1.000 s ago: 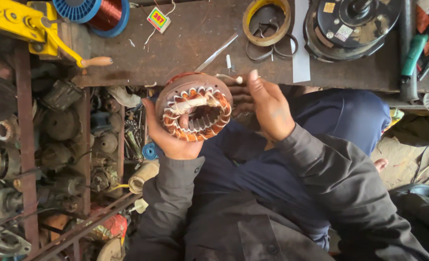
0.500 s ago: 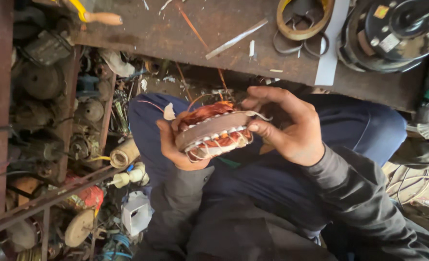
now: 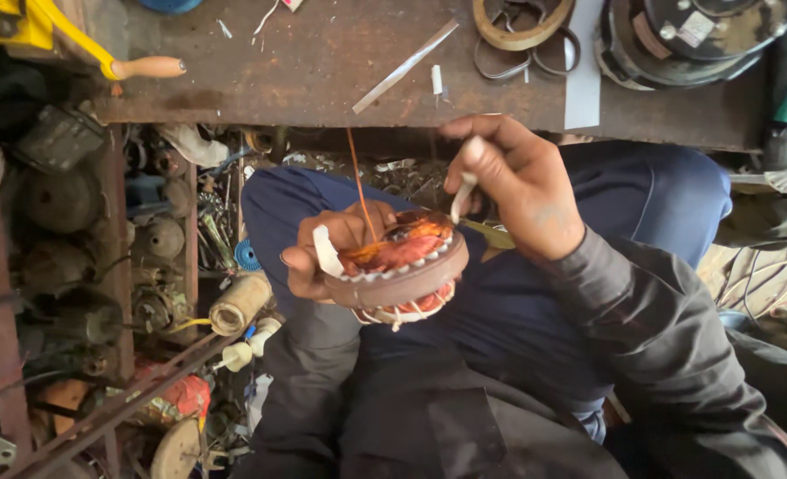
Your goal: The person is repairing a motor stator by hand. They wrap copper wire around the stator core, apply insulating tape to the windings, and use a wooden tool to press the wire into place.
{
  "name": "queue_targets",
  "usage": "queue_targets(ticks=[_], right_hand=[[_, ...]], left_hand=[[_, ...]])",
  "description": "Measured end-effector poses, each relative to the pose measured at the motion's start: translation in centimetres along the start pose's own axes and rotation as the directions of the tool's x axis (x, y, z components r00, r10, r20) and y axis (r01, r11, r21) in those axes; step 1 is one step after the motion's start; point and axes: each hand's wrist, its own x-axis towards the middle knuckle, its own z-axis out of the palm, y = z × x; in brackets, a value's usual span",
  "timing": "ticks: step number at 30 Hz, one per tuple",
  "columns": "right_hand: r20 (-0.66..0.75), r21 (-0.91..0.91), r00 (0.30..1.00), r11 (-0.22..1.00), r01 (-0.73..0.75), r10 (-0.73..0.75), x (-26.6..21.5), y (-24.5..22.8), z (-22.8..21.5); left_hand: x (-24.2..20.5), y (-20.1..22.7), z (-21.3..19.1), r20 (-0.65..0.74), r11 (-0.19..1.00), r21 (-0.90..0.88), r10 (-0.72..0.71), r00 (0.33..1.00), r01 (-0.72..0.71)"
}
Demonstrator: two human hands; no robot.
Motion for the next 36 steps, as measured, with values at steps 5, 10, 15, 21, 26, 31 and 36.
queue_targets(ticks=[5, 10, 15, 21, 26, 31, 36], right_hand=[[-0.066, 0.041, 0.989, 0.990, -0.133, 0.135, 1.5, 2.0, 1.4], [0.111, 0.208, 0.930, 0.906, -0.368, 0.352, 1.4, 4.0, 2.9], [0.112, 0.226, 0.947, 0.920, -0.319, 0.301, 1.2, 4.2, 3.4], [0.113, 0.372, 0.974, 0.901, -0.225, 0.196, 0.4, 3.3, 3.1], [0.046, 0.595, 0.979, 0.782, -0.188, 0.200, 0.4, 3.1, 1.8], [0.048, 0.613, 0.994, 0.784, -0.103, 0.093, 0.8, 3.2, 0.1], [0.055, 0.656, 0.998, 0.753, -0.052, 0.021, 1.1, 3.4, -0.1]], left_hand=[[1.2, 1.4, -1.2, 0.115, 0.988, 0.148, 0.017, 0.993, -0.034], [1.5, 0.7, -0.9, 0.061, 0.994, 0.096, 0.047, 0.997, -0.053], [1.7, 0.4, 0.3, -0.051, 0.994, 0.111, 0.029, 0.998, -0.024], [2.7, 0.9, 2.2, -0.204, 0.984, 0.090, -0.135, 0.970, 0.156], [3.6, 0.6, 3.4, -0.398, 0.908, 0.320, -0.129, 0.908, 0.269], [4.2, -0.4, 4.7, -0.427, 0.925, 0.225, -0.188, 0.885, 0.305], [3.6, -0.1, 6.2, -0.422, 0.921, 0.201, -0.225, 0.878, 0.333]])
